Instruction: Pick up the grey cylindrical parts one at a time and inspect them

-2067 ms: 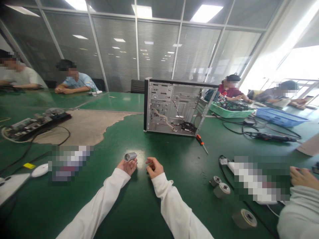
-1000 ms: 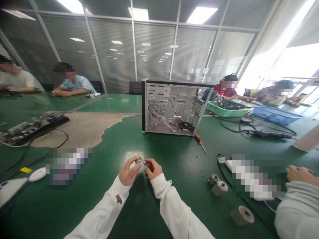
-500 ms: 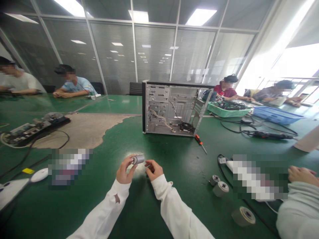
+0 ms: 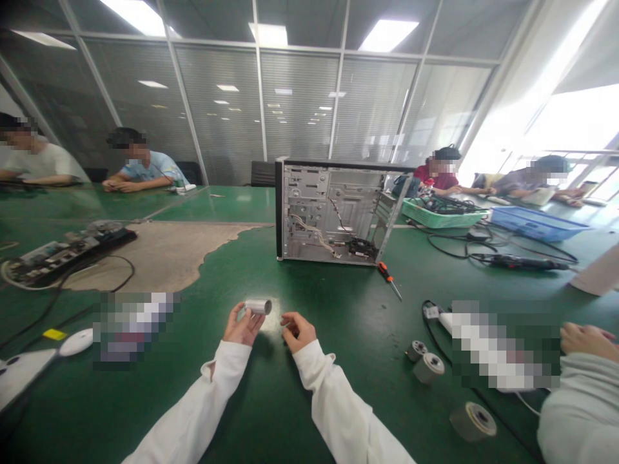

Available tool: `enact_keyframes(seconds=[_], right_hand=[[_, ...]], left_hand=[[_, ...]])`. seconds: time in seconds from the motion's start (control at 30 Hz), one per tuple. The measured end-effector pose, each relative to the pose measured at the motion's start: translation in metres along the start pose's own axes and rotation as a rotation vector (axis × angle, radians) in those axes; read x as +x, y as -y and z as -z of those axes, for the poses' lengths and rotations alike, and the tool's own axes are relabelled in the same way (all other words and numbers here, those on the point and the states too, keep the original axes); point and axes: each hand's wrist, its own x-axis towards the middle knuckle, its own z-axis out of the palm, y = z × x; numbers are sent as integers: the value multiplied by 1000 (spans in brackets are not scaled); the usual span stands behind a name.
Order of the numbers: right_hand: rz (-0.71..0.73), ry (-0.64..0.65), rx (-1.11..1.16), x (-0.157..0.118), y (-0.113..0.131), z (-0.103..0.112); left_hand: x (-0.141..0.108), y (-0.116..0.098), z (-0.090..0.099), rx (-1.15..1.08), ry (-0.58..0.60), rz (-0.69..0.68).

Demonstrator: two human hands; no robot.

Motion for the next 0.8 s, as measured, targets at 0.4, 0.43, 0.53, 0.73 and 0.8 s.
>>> enact_keyframes(seconds=[0.4,0.43,0.53,0.73,0.8], right_hand=[[8,14,-12,0,2,1],[10,16,-20,0,2,1],[12,18,-37,0,4,2],[9,25,-55,0,7,3],[18,27,-64,0,9,3]], left_hand=[[-1,-5,5,-140,32,279],[-1,-6,5,-140,48,303],[-4,-8,4,-103,136,369],[-7,-5,-1,141,262,223],[-8,0,-1,289,281,155]])
